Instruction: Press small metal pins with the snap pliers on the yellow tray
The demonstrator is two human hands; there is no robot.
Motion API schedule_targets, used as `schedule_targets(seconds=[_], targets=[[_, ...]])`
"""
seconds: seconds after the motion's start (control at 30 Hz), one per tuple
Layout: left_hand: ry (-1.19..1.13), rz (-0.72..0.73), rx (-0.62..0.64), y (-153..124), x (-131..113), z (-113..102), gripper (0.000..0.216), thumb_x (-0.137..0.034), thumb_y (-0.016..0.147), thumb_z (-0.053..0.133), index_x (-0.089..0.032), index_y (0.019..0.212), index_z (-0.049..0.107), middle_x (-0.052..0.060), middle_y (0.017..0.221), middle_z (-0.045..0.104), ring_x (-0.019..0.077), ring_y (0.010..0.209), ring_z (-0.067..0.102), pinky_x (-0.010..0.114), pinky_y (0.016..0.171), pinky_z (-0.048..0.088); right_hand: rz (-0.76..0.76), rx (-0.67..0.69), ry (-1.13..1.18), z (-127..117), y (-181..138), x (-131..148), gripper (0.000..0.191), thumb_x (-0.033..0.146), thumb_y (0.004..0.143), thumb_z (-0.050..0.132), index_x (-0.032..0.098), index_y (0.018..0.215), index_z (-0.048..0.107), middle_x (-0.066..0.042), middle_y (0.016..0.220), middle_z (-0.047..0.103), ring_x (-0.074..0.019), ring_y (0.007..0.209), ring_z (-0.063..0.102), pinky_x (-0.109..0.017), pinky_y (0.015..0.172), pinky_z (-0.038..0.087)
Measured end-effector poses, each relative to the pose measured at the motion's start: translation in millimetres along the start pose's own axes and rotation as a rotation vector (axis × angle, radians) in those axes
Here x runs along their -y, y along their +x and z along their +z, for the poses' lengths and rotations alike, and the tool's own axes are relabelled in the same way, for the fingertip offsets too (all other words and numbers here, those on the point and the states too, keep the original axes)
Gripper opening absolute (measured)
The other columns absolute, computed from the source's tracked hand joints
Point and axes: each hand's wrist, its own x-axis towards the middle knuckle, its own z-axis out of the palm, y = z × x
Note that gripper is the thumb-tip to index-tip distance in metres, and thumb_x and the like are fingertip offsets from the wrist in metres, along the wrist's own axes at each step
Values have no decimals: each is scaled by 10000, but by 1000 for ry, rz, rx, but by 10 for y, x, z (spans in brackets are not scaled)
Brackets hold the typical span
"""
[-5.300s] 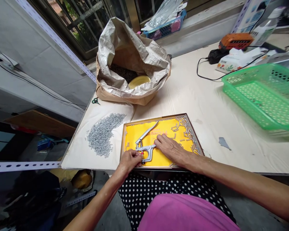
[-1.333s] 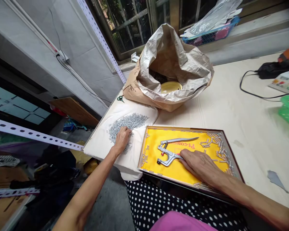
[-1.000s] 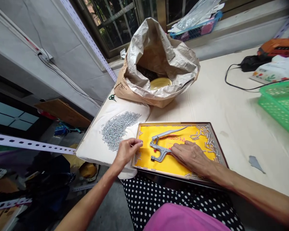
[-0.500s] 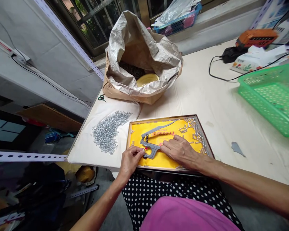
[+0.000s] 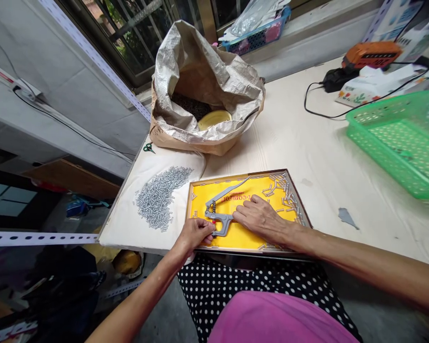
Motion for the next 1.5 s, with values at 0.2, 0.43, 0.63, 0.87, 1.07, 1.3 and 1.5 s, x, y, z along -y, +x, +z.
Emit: schedule_targets(seconds=[0.2, 0.43, 0.63, 0.87, 1.07, 1.3, 1.5], targets=[[-31, -87, 4, -11, -63, 7, 300, -353, 684, 811, -128, 622, 624, -10, 513, 620, 80, 448, 557, 199, 519, 480, -9, 77, 41, 3, 55, -56, 136, 152, 972, 473, 196, 906, 584, -37, 828, 633, -211, 820, 459, -362, 713, 234], [-46, -163, 27, -5, -129, 8, 299, -331, 680, 827, -123, 625, 620, -13, 489, 620, 82, 428, 558, 205, 510, 485, 114, 132, 102, -127, 164, -221, 410, 544, 875, 621, 199, 1097, 605, -110, 1193, 610, -277, 1039, 479, -396, 828, 309], [-68, -178, 7, -25, -130, 22, 310, -343, 686, 826, -127, 632, 611, -20, 476, 610, 75, 413, 544, 202, 505, 484, 196, 255, 132, -170, 327, -395, 843, 688, 664, 732, 120, 1257, 544, -153, 1172, 615, -341, 1098, 477, -485, 942, 315], [-61, -182, -5, -23, -122, 29, 325, -358, 689, 816, -137, 606, 593, -22, 479, 602, 78, 422, 543, 209, 511, 481, 180, 278, 110, -236, 388, -375, 613, 631, 708, 722, 138, 1060, 629, -128, 1048, 632, -298, 982, 505, -435, 865, 344], [438, 137, -217, -85, -78, 81, 227, -337, 837, 660, -142, 722, 643, 73, 744, 684, 201, 712, 663, 347, 715, 544, 199, 293, 136, -221, 368, -326, 504, 541, 750, 753, 131, 1017, 635, -118, 1017, 629, -291, 979, 508, -415, 847, 364], [946, 842, -149, 169, -268, 302, 595, -265, 826, 675, -166, 1373, 463, 149, 1388, 526, 306, 1257, 476, 464, 1062, 414, 193, 218, 183, -180, 287, -223, 428, 389, 825, 723, 97, 1110, 594, -131, 1058, 610, -260, 958, 510, -369, 793, 414], [1089, 766, -84, 237, -427, 316, 524, -287, 848, 648, -86, 1312, 512, 169, 1207, 600, 310, 1110, 522, 449, 980, 461, 238, 251, 110, -131, 267, -208, 333, 355, 820, 712, 121, 1036, 615, -142, 1023, 619, -273, 941, 532, -371, 759, 436]])
